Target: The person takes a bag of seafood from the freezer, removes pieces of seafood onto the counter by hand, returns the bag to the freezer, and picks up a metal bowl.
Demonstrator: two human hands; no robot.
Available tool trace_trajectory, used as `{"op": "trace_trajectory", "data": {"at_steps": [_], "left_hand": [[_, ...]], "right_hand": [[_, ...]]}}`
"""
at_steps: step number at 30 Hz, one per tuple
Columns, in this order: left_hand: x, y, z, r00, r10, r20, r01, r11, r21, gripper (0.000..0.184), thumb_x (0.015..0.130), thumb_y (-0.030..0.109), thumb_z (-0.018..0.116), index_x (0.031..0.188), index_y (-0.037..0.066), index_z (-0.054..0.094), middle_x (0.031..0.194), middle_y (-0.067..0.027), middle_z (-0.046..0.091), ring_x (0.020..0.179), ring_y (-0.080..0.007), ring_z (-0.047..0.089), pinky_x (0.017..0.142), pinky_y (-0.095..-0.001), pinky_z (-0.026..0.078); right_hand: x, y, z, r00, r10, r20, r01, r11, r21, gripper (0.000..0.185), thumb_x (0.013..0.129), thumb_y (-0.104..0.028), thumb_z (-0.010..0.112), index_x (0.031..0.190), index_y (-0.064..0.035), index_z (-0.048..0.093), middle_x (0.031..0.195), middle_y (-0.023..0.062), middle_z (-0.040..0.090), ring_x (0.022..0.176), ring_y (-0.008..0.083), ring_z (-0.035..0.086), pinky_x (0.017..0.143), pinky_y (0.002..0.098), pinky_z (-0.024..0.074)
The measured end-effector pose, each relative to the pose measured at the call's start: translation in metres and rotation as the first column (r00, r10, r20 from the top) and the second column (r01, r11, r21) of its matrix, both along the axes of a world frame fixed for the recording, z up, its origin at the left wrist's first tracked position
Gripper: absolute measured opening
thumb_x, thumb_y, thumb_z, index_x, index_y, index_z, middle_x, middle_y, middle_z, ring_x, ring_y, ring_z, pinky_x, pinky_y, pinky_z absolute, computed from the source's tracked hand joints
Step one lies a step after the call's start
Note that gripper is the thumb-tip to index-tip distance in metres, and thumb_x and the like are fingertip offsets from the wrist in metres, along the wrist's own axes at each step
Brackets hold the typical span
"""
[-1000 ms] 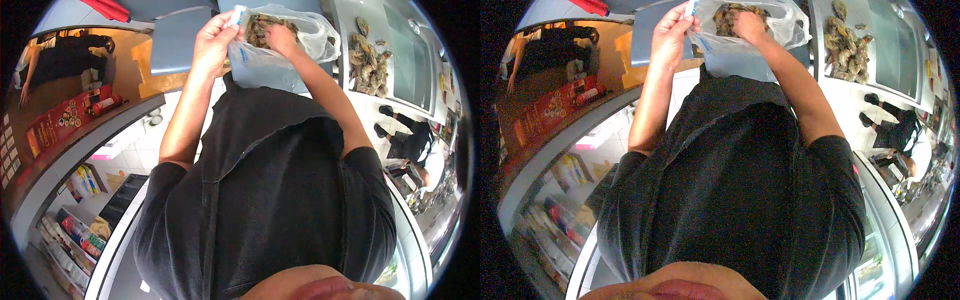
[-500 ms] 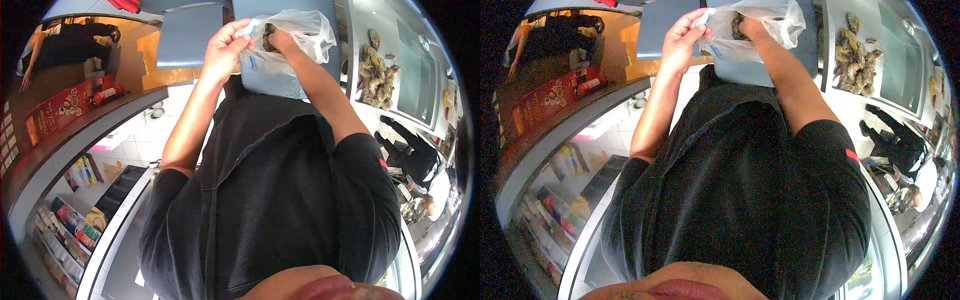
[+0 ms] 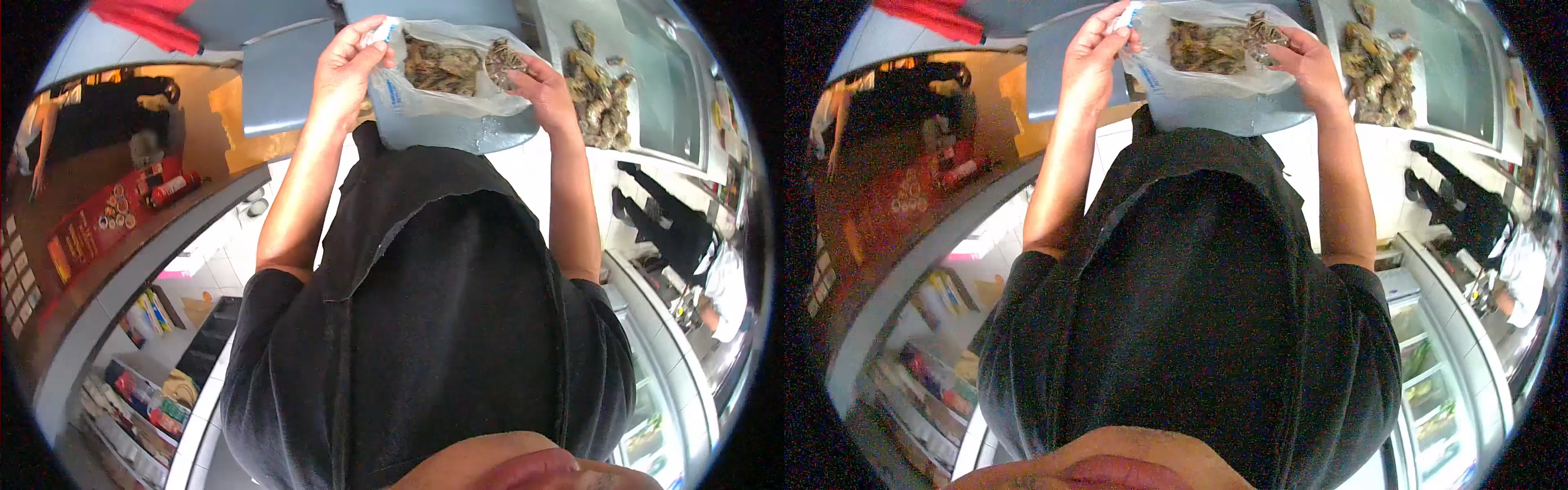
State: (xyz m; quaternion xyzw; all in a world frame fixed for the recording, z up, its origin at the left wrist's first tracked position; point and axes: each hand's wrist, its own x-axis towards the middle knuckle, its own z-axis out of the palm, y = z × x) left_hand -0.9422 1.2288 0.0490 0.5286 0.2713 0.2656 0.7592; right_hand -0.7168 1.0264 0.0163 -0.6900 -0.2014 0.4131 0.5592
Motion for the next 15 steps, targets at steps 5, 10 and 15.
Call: {"op": "trace_trajectory", "data": {"at_steps": [5, 10, 15], "left_hand": [[0.014, 0.003, -0.008, 0.998, -0.060, 0.002, 0.060, 0.998, 0.025, 0.034, 0.088, 0.001, 0.057, 0.122, 0.002, 0.056, 0.084, -0.0060, 0.064, 0.075, -0.0128, 0.059, 0.075, -0.0272, 0.048], [0.016, 0.005, -0.026, 0.996, -0.090, 0.002, 0.090, 0.995, 0.039, 0.035, 0.088, 0.000, 0.054, 0.123, -0.001, 0.054, 0.091, -0.0079, 0.063, 0.080, -0.0152, 0.057, 0.079, -0.0285, 0.046], [0.010, -0.001, -0.035, 0.996, -0.056, -0.067, 0.063, 0.991, 0.121, 0.038, 0.088, 0.000, 0.054, 0.126, -0.004, 0.050, 0.100, -0.0084, 0.061, 0.084, -0.0145, 0.056, 0.080, -0.0281, 0.045]], "right_hand": [[0.034, -0.061, 0.014, 0.972, -0.222, -0.078, 0.229, 0.969, 0.097, 0.043, 0.085, -0.006, 0.064, 0.123, 0.0076, 0.050, 0.104, 0.0124, 0.063, 0.090, 0.0175, 0.063, 0.077, 0.0300, 0.0550], [0.093, -0.141, -0.017, 0.815, -0.577, -0.054, 0.577, 0.801, 0.161, 0.036, 0.085, 0.000, 0.062, 0.119, 0.0049, 0.054, 0.102, 0.0105, 0.063, 0.087, 0.0174, 0.063, 0.075, 0.0305, 0.0579], [0.135, -0.202, -0.038, 0.629, -0.738, 0.244, 0.752, 0.657, 0.051, 0.035, 0.083, -0.005, 0.066, 0.116, 0.0030, 0.058, 0.101, 0.0117, 0.065, 0.086, 0.0190, 0.063, 0.070, 0.0305, 0.0553]]}}
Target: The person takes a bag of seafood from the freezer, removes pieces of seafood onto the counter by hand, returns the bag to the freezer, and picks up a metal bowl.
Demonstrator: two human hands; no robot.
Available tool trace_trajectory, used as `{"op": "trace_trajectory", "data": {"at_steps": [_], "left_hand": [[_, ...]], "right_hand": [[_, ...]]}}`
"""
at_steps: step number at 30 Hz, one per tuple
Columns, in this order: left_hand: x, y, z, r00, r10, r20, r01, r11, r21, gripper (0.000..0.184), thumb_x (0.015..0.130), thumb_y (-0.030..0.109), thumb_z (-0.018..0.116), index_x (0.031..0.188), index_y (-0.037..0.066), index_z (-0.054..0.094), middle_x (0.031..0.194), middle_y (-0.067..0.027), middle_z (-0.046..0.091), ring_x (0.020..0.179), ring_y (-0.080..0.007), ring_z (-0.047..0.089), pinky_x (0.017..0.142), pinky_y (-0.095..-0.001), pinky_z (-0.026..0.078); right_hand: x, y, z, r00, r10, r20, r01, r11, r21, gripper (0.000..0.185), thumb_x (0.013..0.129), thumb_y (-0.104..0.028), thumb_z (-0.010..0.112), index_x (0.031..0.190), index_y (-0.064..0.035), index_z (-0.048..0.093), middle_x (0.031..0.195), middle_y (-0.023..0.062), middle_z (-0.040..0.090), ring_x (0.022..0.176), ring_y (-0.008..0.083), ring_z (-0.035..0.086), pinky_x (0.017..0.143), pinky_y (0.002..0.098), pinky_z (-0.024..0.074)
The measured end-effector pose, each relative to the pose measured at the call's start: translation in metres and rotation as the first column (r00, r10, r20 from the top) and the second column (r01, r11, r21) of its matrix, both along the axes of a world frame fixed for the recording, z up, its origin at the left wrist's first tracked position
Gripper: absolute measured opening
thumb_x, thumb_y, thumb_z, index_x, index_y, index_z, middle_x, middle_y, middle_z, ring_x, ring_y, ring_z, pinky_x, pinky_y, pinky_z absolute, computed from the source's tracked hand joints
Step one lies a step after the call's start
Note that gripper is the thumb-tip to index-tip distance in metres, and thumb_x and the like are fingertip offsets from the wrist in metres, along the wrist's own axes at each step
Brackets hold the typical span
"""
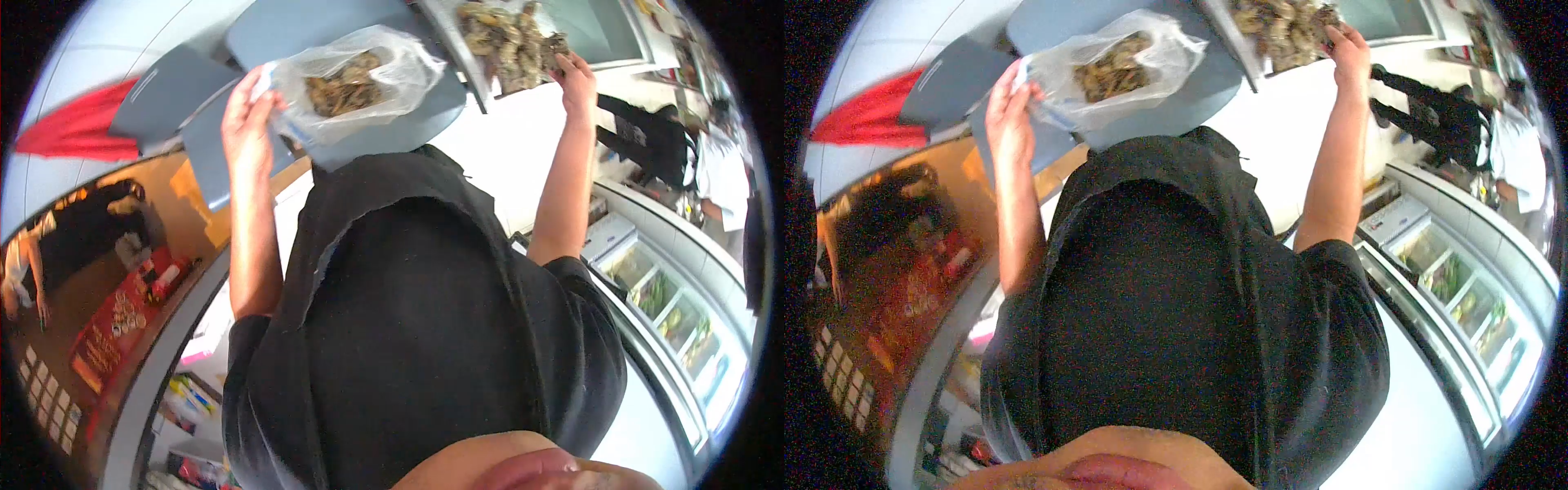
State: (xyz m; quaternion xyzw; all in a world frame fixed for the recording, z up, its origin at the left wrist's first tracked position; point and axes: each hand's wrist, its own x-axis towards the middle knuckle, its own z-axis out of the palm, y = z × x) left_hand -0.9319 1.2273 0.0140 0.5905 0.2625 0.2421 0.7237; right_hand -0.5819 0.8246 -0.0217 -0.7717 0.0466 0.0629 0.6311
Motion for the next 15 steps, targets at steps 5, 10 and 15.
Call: {"op": "trace_trajectory", "data": {"at_steps": [5, 10, 15], "left_hand": [[-0.001, 0.000, -0.017, 0.999, 0.041, 0.001, -0.041, 0.999, -0.025, 0.038, 0.088, -0.001, 0.055, 0.126, -0.001, 0.051, 0.091, -0.0064, 0.063, 0.080, -0.0117, 0.057, 0.079, -0.0271, 0.047], [-0.007, -0.006, -0.017, 0.995, 0.071, -0.076, -0.065, 0.995, 0.082, 0.039, 0.090, 0.003, 0.055, 0.128, 0.000, 0.050, 0.095, -0.0056, 0.062, 0.082, -0.0109, 0.056, 0.080, -0.0266, 0.046], [-0.006, -0.014, -0.019, 0.985, 0.119, -0.122, -0.099, 0.982, 0.162, 0.040, 0.089, 0.001, 0.055, 0.128, 0.002, 0.051, 0.094, -0.0044, 0.063, 0.082, -0.0100, 0.057, 0.081, -0.0264, 0.046]], "right_hand": [[0.030, 0.000, -0.016, 0.997, 0.064, 0.052, -0.045, 0.947, -0.318, 0.044, 0.080, -0.010, 0.069, 0.119, 0.0046, 0.055, 0.102, 0.0140, 0.063, 0.089, 0.0200, 0.062, 0.067, 0.0294, 0.0556], [0.060, 0.017, -0.053, 0.983, 0.175, 0.057, -0.131, 0.882, -0.454, 0.037, 0.078, -0.018, 0.071, 0.108, 0.0026, 0.063, 0.085, 0.0093, 0.067, 0.066, 0.0150, 0.063, 0.061, 0.0277, 0.0522], [0.083, 0.046, -0.048, 0.964, 0.264, 0.032, -0.158, 0.665, -0.730, 0.047, 0.075, -0.038, 0.069, 0.105, -0.0017, 0.067, 0.081, 0.0109, 0.069, 0.062, 0.0195, 0.065, 0.063, 0.0325, 0.0510]]}}
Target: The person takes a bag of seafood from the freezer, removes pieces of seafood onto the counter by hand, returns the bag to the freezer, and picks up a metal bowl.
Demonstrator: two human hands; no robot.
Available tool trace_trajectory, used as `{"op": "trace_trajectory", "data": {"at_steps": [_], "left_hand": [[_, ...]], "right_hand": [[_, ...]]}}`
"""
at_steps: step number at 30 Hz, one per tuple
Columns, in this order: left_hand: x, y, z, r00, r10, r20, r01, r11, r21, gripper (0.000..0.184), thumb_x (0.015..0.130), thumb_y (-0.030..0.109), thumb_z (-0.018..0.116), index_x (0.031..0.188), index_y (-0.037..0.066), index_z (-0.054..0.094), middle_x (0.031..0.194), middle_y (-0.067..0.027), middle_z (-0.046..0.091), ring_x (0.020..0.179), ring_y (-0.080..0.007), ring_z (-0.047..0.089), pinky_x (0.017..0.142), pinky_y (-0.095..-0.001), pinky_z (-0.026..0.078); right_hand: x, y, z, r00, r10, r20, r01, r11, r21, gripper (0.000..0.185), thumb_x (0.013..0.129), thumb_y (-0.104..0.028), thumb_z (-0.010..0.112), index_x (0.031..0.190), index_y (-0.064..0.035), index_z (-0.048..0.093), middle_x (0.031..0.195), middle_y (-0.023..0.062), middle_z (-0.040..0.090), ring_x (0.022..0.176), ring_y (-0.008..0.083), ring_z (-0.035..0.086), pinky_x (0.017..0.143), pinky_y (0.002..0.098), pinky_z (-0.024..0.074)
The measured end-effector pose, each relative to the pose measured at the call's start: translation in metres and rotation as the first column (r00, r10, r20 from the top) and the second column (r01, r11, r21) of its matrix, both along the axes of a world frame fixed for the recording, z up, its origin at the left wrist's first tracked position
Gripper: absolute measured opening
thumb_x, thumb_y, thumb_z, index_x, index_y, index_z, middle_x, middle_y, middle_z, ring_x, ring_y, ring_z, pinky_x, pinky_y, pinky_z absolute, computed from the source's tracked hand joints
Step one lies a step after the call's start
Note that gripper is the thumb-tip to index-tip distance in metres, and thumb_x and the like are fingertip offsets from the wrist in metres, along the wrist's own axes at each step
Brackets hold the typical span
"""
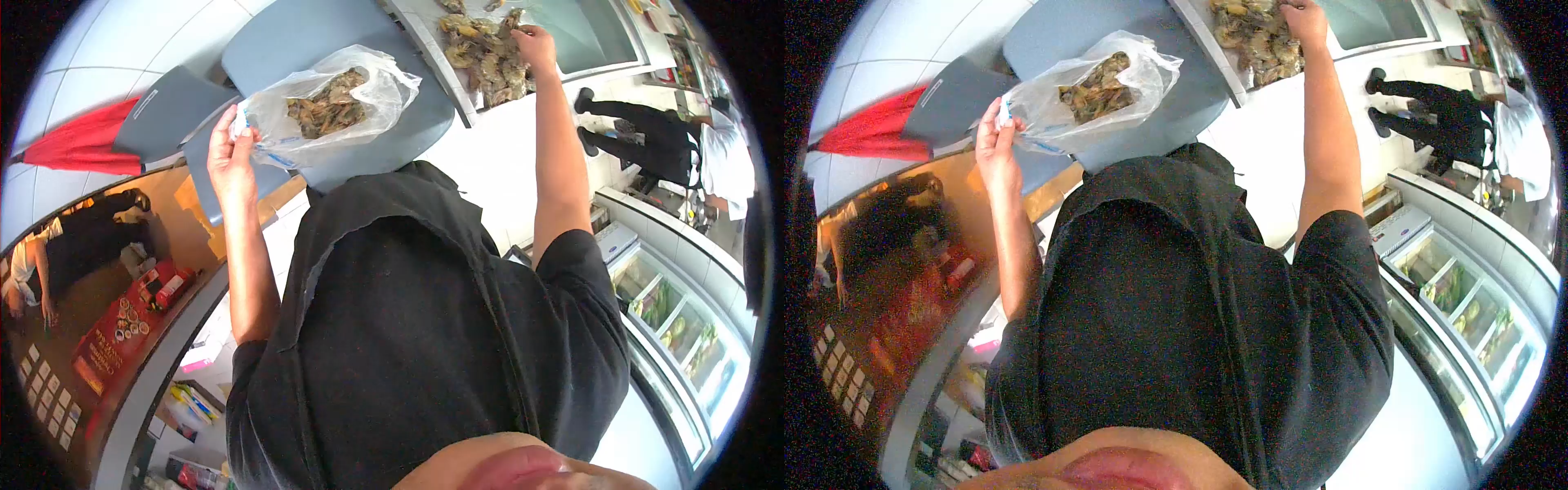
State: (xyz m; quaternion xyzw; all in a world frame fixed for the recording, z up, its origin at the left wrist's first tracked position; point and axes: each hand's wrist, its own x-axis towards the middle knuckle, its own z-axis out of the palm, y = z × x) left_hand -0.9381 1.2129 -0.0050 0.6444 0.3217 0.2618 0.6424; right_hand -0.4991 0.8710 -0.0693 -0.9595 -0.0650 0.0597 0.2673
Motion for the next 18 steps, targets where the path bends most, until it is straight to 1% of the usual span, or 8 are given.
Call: {"op": "trace_trajectory", "data": {"at_steps": [3, 5, 9, 11, 13, 15, 17, 18], "left_hand": [[-0.003, -0.009, 0.010, 0.998, 0.035, -0.048, -0.033, 0.999, 0.027, 0.042, 0.087, 0.000, 0.055, 0.128, 0.003, 0.052, 0.100, -0.0051, 0.064, 0.088, -0.0098, 0.059, 0.082, -0.0256, 0.045], [0.002, -0.016, 0.022, 0.993, 0.095, -0.066, -0.092, 0.995, 0.047, 0.041, 0.086, 0.000, 0.058, 0.126, 0.003, 0.054, 0.097, -0.0047, 0.065, 0.086, -0.0095, 0.059, 0.080, -0.0244, 0.045], [0.000, -0.014, 0.025, 0.996, 0.088, 0.030, -0.087, 0.996, -0.028, 0.040, 0.086, -0.003, 0.056, 0.126, 0.002, 0.053, 0.095, -0.0049, 0.065, 0.085, -0.0103, 0.060, 0.079, -0.0245, 0.046], [-0.002, -0.014, 0.026, 0.994, 0.096, 0.050, -0.095, 0.995, -0.024, 0.041, 0.087, -0.002, 0.055, 0.127, 0.004, 0.053, 0.090, -0.0049, 0.066, 0.086, -0.0117, 0.060, 0.084, -0.0269, 0.044], [-0.002, -0.018, 0.029, 0.993, 0.099, 0.066, -0.097, 0.995, -0.025, 0.041, 0.087, -0.002, 0.055, 0.128, 0.006, 0.053, 0.088, -0.0050, 0.066, 0.086, -0.0125, 0.061, 0.087, -0.0283, 0.043], [-0.001, -0.023, 0.030, 0.991, 0.109, 0.079, -0.107, 0.994, -0.028, 0.041, 0.087, -0.002, 0.054, 0.128, 0.005, 0.053, 0.086, -0.0050, 0.065, 0.085, -0.0126, 0.061, 0.087, -0.0289, 0.043], [-0.002, -0.023, 0.030, 0.992, 0.087, 0.096, -0.086, 0.996, -0.014, 0.041, 0.087, -0.003, 0.053, 0.128, 0.004, 0.052, 0.085, -0.0059, 0.065, 0.084, -0.0134, 0.061, 0.088, -0.0300, 0.043], [-0.001, -0.024, 0.031, 0.990, 0.075, 0.116, -0.074, 0.997, -0.014, 0.041, 0.088, -0.003, 0.052, 0.128, 0.004, 0.052, 0.086, -0.0062, 0.065, 0.084, -0.0139, 0.061, 0.088, -0.0304, 0.044]], "right_hand": [[0.034, -0.007, -0.030, 0.972, 0.227, 0.066, -0.213, 0.962, -0.173, 0.056, 0.076, -0.050, 0.064, 0.111, -0.0056, 0.066, 0.090, 0.0152, 0.070, 0.077, 0.0265, 0.068, 0.073, 0.0366, 0.0511], [0.069, -0.011, -0.047, 0.971, 0.232, -0.054, -0.228, 0.839, -0.494, 0.065, 0.075, -0.057, 0.060, 0.118, -0.0079, 0.063, 0.097, 0.0190, 0.068, 0.091, 0.0309, 0.066, 0.082, 0.0398, 0.0490], [0.019, 0.017, 0.007, 0.909, 0.267, 0.321, -0.110, 0.895, -0.433, 0.069, 0.077, -0.055, 0.062, 0.124, -0.0041, 0.058, 0.104, 0.0191, 0.067, 0.096, 0.0298, 0.065, 0.086, 0.0382, 0.0483], [-0.035, 0.050, 0.053, 0.971, 0.163, 0.172, -0.169, 0.985, 0.022, 0.056, 0.077, -0.053, 0.064, 0.117, -0.0134, 0.065, 0.103, 0.0148, 0.067, 0.099, 0.0268, 0.064, 0.084, 0.0366, 0.0501], [-0.112, 0.090, 0.076, 0.932, 0.352, 0.088, -0.360, 0.873, 0.328, 0.066, 0.075, -0.055, 0.066, 0.121, -0.0070, 0.061, 0.100, 0.0147, 0.068, 0.096, 0.0252, 0.064, 0.083, 0.0348, 0.0498], [-0.178, 0.126, 0.066, 0.885, 0.465, -0.003, -0.446, 0.850, 0.279, 0.081, 0.073, -0.052, 0.072, 0.133, -0.0036, 0.048, 0.114, 0.0188, 0.063, 0.101, 0.0271, 0.063, 0.090, 0.0340, 0.0470], [-0.210, 0.149, 0.031, 0.758, 0.582, 0.295, -0.610, 0.792, 0.003, 0.069, 0.075, -0.042, 0.072, 0.129, -0.0054, 0.051, 0.109, 0.0204, 0.064, 0.098, 0.0318, 0.064, 0.087, 0.0383, 0.0483], [-0.204, 0.152, 0.011, 0.791, 0.588, 0.165, -0.598, 0.801, 0.010, 0.065, 0.075, -0.038, 0.070, 0.128, -0.0056, 0.051, 0.108, 0.0206, 0.065, 0.098, 0.0329, 0.064, 0.087, 0.0395, 0.0482]]}}
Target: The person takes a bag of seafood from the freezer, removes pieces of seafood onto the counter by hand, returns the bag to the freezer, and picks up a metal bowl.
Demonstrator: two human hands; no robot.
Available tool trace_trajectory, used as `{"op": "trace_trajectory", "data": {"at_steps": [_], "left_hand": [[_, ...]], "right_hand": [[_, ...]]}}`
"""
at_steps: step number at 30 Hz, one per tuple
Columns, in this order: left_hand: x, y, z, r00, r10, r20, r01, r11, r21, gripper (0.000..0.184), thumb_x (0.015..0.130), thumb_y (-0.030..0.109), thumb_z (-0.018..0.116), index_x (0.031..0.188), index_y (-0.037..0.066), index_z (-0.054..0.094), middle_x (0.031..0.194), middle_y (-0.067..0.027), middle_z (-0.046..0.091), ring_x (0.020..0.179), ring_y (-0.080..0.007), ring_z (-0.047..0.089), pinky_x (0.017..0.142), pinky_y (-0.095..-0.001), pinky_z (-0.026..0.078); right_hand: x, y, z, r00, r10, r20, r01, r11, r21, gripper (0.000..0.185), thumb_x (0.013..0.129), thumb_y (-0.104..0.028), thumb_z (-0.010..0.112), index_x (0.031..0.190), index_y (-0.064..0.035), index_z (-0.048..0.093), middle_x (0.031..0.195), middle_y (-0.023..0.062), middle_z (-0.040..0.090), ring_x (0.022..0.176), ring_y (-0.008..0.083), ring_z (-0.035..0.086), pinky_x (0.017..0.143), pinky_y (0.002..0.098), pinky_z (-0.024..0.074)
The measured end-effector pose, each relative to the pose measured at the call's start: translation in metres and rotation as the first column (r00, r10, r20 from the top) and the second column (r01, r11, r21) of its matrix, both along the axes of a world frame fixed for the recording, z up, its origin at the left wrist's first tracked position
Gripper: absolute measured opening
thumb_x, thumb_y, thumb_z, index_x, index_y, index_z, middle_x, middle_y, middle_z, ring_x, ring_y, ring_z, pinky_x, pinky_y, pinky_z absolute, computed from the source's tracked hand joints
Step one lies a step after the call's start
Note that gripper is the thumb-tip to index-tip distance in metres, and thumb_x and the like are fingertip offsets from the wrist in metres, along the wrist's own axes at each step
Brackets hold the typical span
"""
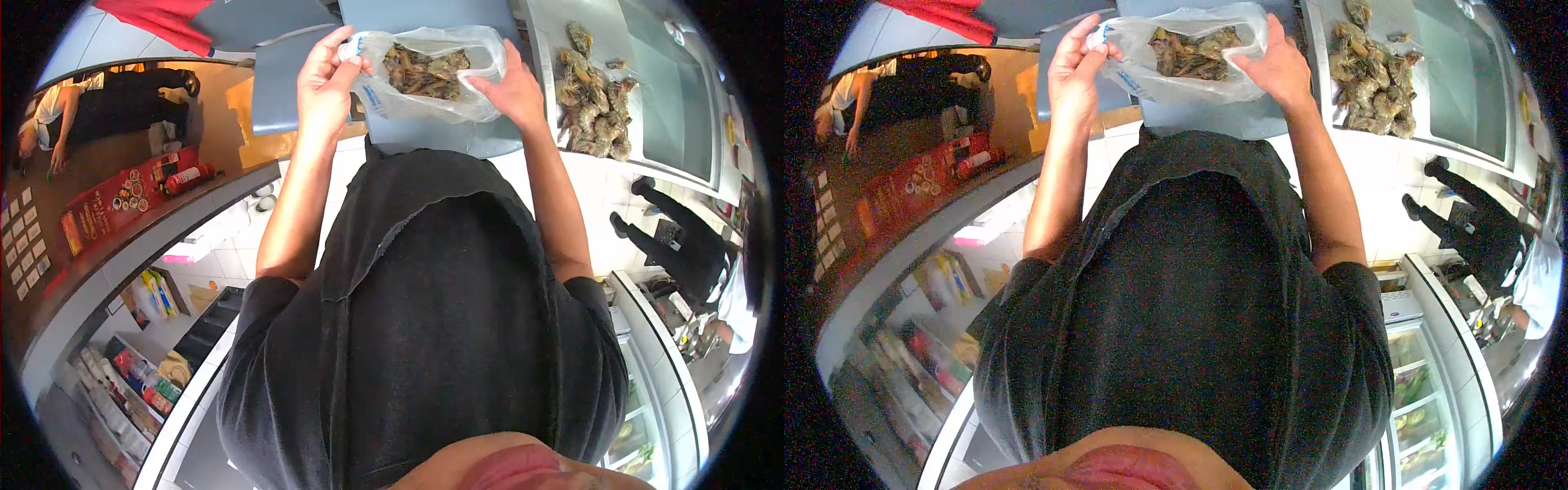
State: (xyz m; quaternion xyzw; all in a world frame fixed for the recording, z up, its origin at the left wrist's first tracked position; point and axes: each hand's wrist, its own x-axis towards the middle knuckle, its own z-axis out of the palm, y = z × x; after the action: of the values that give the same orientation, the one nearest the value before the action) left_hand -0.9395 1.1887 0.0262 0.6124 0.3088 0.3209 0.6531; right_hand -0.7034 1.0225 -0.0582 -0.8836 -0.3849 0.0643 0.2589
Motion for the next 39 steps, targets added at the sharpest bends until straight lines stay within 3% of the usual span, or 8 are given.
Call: {"op": "trace_trajectory", "data": {"at_steps": [8, 14, 18, 21, 29, 33, 37, 39], "left_hand": [[-0.009, 0.011, 0.019, 0.985, 0.041, 0.166, -0.031, 0.998, -0.063, 0.042, 0.084, -0.007, 0.050, 0.125, -0.001, 0.051, 0.085, -0.0068, 0.063, 0.078, -0.0163, 0.061, 0.080, -0.0306, 0.048], [-0.022, 0.019, 0.017, 0.965, -0.022, 0.262, 0.053, 0.992, -0.112, 0.045, 0.083, -0.010, 0.048, 0.127, -0.001, 0.049, 0.088, -0.0086, 0.062, 0.076, -0.0166, 0.061, 0.079, -0.0311, 0.049], [-0.018, 0.012, 0.020, 0.962, -0.005, 0.272, 0.058, 0.981, -0.185, 0.045, 0.082, -0.011, 0.048, 0.127, -0.001, 0.048, 0.085, -0.0078, 0.060, 0.073, -0.0160, 0.059, 0.077, -0.0322, 0.050], [-0.012, 0.013, 0.016, 0.947, -0.058, 0.317, 0.123, 0.975, -0.186, 0.046, 0.083, -0.010, 0.048, 0.127, -0.001, 0.048, 0.082, -0.0070, 0.059, 0.069, -0.0154, 0.058, 0.075, -0.0331, 0.050], [-0.026, 0.026, 0.014, 0.956, -0.100, 0.275, 0.164, 0.962, -0.219, 0.042, 0.086, 0.000, 0.056, 0.128, 0.000, 0.049, 0.089, -0.0084, 0.062, 0.074, -0.0167, 0.059, 0.080, -0.0333, 0.051], [-0.024, 0.035, 0.021, 0.935, -0.151, 0.320, 0.221, 0.955, -0.197, 0.045, 0.088, -0.003, 0.052, 0.132, 0.002, 0.043, 0.087, -0.0020, 0.060, 0.070, -0.0095, 0.056, 0.063, -0.0237, 0.046], [-0.020, 0.038, 0.027, 0.942, -0.231, 0.245, 0.277, 0.946, -0.171, 0.051, 0.087, -0.005, 0.052, 0.136, 0.004, 0.038, 0.090, -0.0026, 0.059, 0.071, -0.0089, 0.056, 0.063, -0.0232, 0.046], [-0.015, 0.033, 0.030, 0.917, -0.325, 0.230, 0.362, 0.921, -0.144, 0.053, 0.087, -0.006, 0.053, 0.137, 0.004, 0.037, 0.095, -0.0034, 0.059, 0.077, -0.0091, 0.057, 0.067, -0.0241, 0.047]], "right_hand": [[0.044, 0.004, 0.110, 0.881, 0.037, -0.471, -0.007, 0.998, 0.066, 0.040, 0.080, -0.011, 0.059, 0.118, -0.0016, 0.056, 0.094, 0.0133, 0.068, 0.085, 0.0180, 0.063, 0.076, 0.0298, 0.0485], [0.021, -0.002, 0.100, 0.841, 0.022, -0.541, 0.109, 0.972, 0.208, 0.055, 0.080, -0.021, 0.069, 0.128, -0.0024, 0.050, 0.100, 0.0099, 0.066, 0.092, 0.0153, 0.060, 0.080, 0.0290, 0.0474], [-0.023, 0.009, 0.079, 0.990, 0.033, -0.139, -0.011, 0.987, 0.159, 0.075, 0.070, -0.038, 0.077, 0.132, -0.0063, 0.047, 0.125, 0.0182, 0.055, 0.106, 0.0235, 0.058, 0.088, 0.0342, 0.0458], [-0.035, 0.019, 0.045, 0.946, 0.001, 0.325, 0.080, 0.968, -0.236, 0.075, 0.068, -0.039, 0.076, 0.131, -0.0110, 0.048, 0.130, 0.0195, 0.051, 0.116, 0.0312, 0.052, 0.085, 0.0427, 0.0482], [0.017, -0.025, 0.075, 0.964, -0.233, 0.129, 0.218, 0.968, 0.121, 0.031, 0.074, -0.013, 0.064, 0.106, -0.0133, 0.065, 0.078, 0.0134, 0.069, 0.078, 0.0328, 0.067, 0.068, 0.0391, 0.0527], [0.001, -0.011, 0.107, 0.775, 0.063, -0.629, 0.293, 0.846, 0.446, 0.030, 0.071, -0.010, 0.065, 0.100, -0.0035, 0.067, 0.071, 0.0143, 0.066, 0.063, 0.0303, 0.064, 0.062, 0.0376, 0.0513], [-0.045, 0.007, 0.141, 0.394, 0.454, -0.799, 0.190, 0.811, 0.554, 0.056, 0.078, 0.001, 0.054, 0.132, 0.0036, 0.041, 0.100, 0.0141, 0.063, 0.094, 0.0193, 0.060, 0.093, 0.0319, 0.0401], [-0.081, 0.032, 0.148, 0.456, 0.458, -0.764, 0.100, 0.826, 0.555, 0.048, 0.078, 0.001, 0.056, 0.125, 0.0019, 0.048, 0.104, 0.0130, 0.063, 0.095, 0.0211, 0.060, 0.090, 0.0333, 0.0427]]}}
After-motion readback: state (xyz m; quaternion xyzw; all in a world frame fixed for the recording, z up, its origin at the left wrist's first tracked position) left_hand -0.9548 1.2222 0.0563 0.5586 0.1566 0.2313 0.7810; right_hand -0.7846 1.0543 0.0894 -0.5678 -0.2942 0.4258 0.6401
